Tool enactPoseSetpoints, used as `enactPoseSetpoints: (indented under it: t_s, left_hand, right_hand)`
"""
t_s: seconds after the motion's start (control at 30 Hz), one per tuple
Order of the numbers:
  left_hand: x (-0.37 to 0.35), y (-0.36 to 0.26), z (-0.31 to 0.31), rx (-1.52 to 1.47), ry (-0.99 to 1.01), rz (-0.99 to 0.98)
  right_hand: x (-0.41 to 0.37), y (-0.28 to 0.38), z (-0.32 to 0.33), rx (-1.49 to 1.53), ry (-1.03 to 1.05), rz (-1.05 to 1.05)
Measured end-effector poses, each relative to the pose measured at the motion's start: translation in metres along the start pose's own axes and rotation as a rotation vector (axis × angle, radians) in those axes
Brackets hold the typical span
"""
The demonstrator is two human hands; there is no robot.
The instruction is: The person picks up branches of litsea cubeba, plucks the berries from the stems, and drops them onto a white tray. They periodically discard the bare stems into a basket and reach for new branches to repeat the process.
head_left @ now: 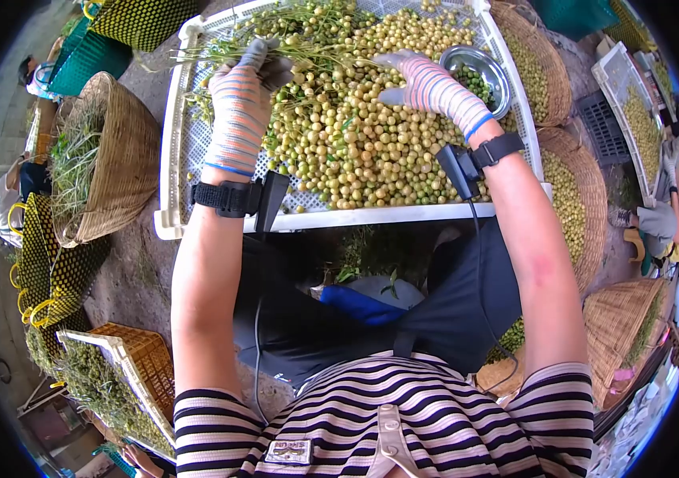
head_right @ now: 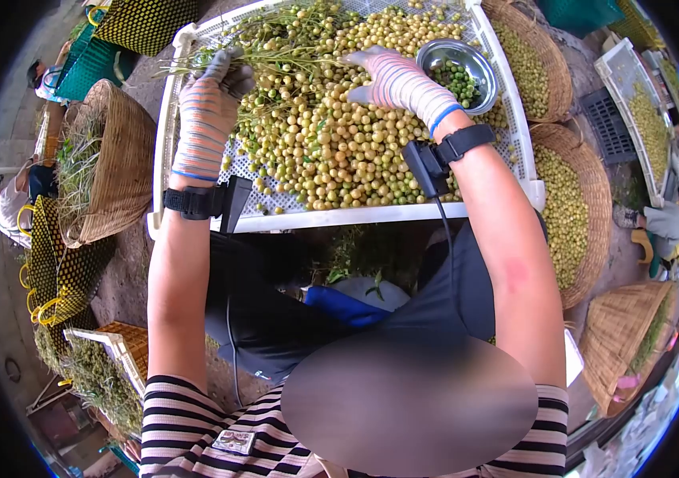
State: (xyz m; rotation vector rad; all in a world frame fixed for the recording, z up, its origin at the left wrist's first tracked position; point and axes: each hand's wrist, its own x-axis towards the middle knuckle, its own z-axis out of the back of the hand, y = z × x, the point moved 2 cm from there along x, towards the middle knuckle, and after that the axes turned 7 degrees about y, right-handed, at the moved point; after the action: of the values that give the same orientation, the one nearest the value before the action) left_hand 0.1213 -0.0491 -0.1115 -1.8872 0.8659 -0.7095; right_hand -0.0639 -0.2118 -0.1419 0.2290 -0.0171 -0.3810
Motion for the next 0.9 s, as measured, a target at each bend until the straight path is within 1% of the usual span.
enactPoseSetpoints:
  t_s: [0.03, 0.07, 0.1, 0.13, 0.17, 0.2, 0.23, 0.27, 0.33, 0.37, 0.4, 0.43, 0.47, 0.5, 0.53, 0.6, 0.63, 0.7, 0.77, 0.8, 0.87, 0.9]
  left_hand:
    - [-0.001, 0.002, -0.001, -0.002, -0.002, -0.003]
    - [-0.003, 0.007, -0.005, -0.042, 0.028, 0.066]
    - [-0.003, 0.012, -0.008, -0.081, 0.06, 0.137]
    - [-0.004, 0.015, -0.01, -0.083, 0.064, 0.14]
    - [-0.004, 0.019, -0.012, -0.164, 0.055, 0.201]
    - [-0.005, 0.023, -0.012, -0.245, 0.045, 0.26]
    - [-0.005, 0.024, -0.011, -0.206, 0.054, 0.288]
    - [-0.005, 0.025, -0.009, -0.206, 0.054, 0.289]
    - [-0.008, 0.025, -0.009, -0.261, 0.106, 0.304]
    - [-0.01, 0.026, -0.009, -0.261, 0.105, 0.305]
    - [-0.014, 0.024, -0.013, -0.153, 0.091, 0.258]
    - [-0.017, 0.024, -0.016, -0.046, 0.074, 0.213]
    - [-0.019, 0.025, -0.019, -0.018, 0.071, 0.184]
    - [-0.021, 0.026, -0.023, 0.018, 0.046, 0.182]
    - [-0.023, 0.025, -0.027, 0.052, 0.022, 0.18]
    - [-0.023, 0.022, -0.028, 0.042, 0.022, 0.145]
    - [-0.023, 0.021, -0.027, 0.034, 0.027, 0.133]
    - [-0.021, 0.021, -0.023, 0.024, 0.029, 0.118]
    - [-0.02, 0.02, -0.015, -0.073, 0.016, 0.15]
    - [-0.017, 0.022, -0.007, -0.075, 0.013, 0.145]
    - [-0.012, 0.026, 0.009, -0.178, -0.017, 0.179]
    - [-0.017, 0.022, 0.006, -0.163, -0.019, 0.182]
  right_hand:
    - [0.001, 0.007, 0.007, 0.245, 0.051, 0.071]
    - [0.007, 0.014, 0.006, 0.242, 0.052, 0.072]
    - [0.013, 0.023, 0.006, 0.563, 0.039, 0.245]
    - [0.015, 0.031, 0.007, 0.884, 0.022, 0.415]
    - [0.016, 0.035, 0.006, 0.884, 0.021, 0.41]
    - [0.015, 0.044, 0.009, 1.039, 0.073, 0.36]
    - [0.014, 0.05, 0.01, 1.194, 0.126, 0.31]
    - [0.014, 0.057, 0.011, 1.195, 0.125, 0.31]
    - [0.014, 0.059, 0.004, 1.259, 0.215, 0.002]
    - [0.018, 0.056, -0.004, 1.137, 0.196, 0.033]
    - [0.02, 0.056, -0.002, 1.136, 0.198, 0.035]
    - [0.021, 0.054, -0.001, 0.816, 0.193, -0.018]
    - [0.024, 0.053, 0.0, 0.495, 0.183, -0.067]
    - [0.03, 0.052, 0.002, 0.185, 0.274, -0.116]
    - [0.028, 0.05, 0.003, 0.181, 0.277, -0.111]
    - [0.02, 0.047, 0.009, 0.249, 0.163, -0.094]
    - [0.021, 0.046, 0.008, 0.203, 0.067, -0.123]
    - [0.022, 0.044, 0.01, 0.203, 0.102, -0.119]
    - [0.021, 0.044, 0.011, 0.202, 0.139, -0.113]
    - [0.018, 0.044, 0.012, 0.147, 0.07, -0.091]
    - [0.015, 0.048, 0.014, 0.034, -0.07, -0.042]
    - [0.014, 0.052, 0.016, -0.064, -0.006, -0.101]
